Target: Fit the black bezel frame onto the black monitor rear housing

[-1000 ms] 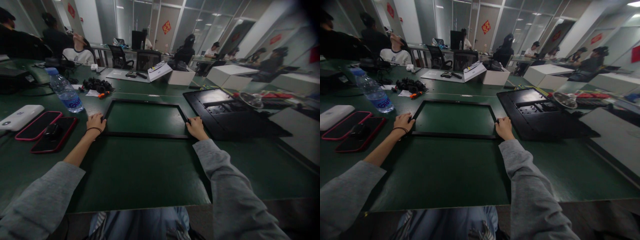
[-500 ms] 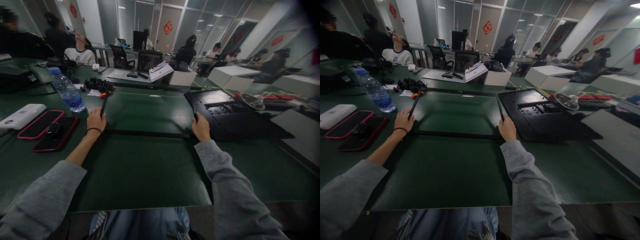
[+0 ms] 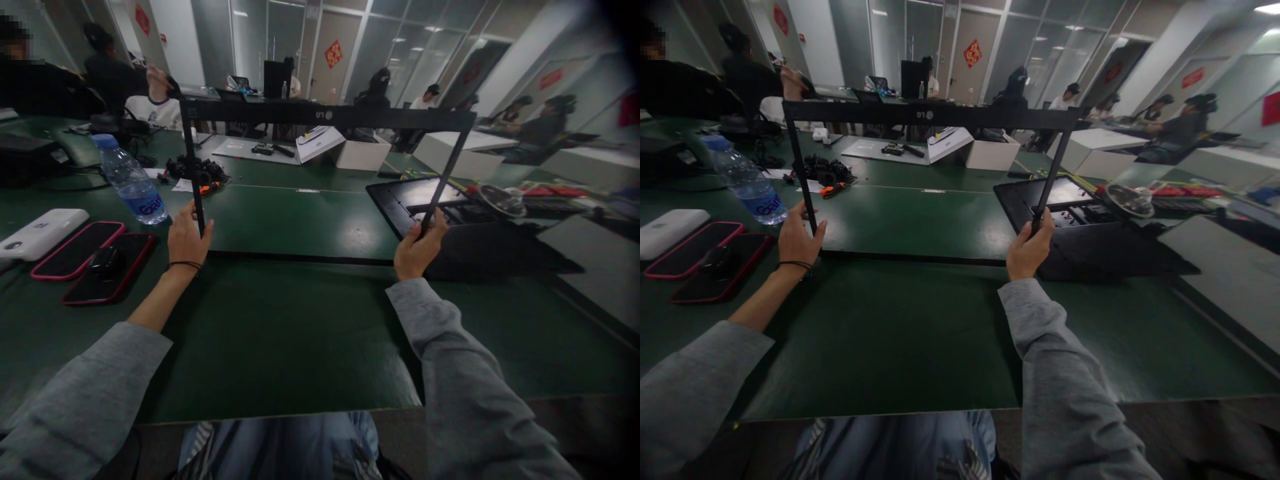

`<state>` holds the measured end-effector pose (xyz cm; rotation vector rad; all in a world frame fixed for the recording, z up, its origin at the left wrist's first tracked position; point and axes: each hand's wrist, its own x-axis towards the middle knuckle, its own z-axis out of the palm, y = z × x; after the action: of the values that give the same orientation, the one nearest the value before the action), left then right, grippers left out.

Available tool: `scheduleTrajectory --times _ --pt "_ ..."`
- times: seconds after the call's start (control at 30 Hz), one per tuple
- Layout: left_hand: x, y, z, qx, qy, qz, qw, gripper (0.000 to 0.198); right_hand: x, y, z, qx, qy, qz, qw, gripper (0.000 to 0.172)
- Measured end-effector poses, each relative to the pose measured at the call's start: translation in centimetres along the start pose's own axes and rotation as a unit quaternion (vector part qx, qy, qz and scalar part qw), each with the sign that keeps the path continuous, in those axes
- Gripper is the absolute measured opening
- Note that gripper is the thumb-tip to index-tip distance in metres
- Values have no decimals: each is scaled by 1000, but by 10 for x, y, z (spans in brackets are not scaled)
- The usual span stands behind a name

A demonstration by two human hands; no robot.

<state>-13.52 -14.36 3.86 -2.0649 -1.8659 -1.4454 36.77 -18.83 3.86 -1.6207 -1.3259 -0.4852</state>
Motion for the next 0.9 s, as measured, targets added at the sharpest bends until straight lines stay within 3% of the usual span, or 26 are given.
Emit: scheduleTrajectory --times 0.1,0.23,0.33,0.43,0.63,0.9 --pt "-1 4 -2 -5 14 8 1000 70 -1 -3 2 15 50 15 999 59" --pt "-6 18 -8 27 29 20 999 76 -1 -1 4 -26 21 25 999 57" --pt "-11 24 -7 45 2 52 998 74 -2 4 7 -34 5 25 999 55" --pt "-14 26 -2 54 -61 96 992 69 -2 9 11 -39 -24 33 998 53" --pt "-21 27 8 82 -258 172 947 67 -5 19 21 -67 -110 65 990 53" --pt "-18 15 14 52 -325 127 936 44 -5 30 26 -115 -226 74 964 49"
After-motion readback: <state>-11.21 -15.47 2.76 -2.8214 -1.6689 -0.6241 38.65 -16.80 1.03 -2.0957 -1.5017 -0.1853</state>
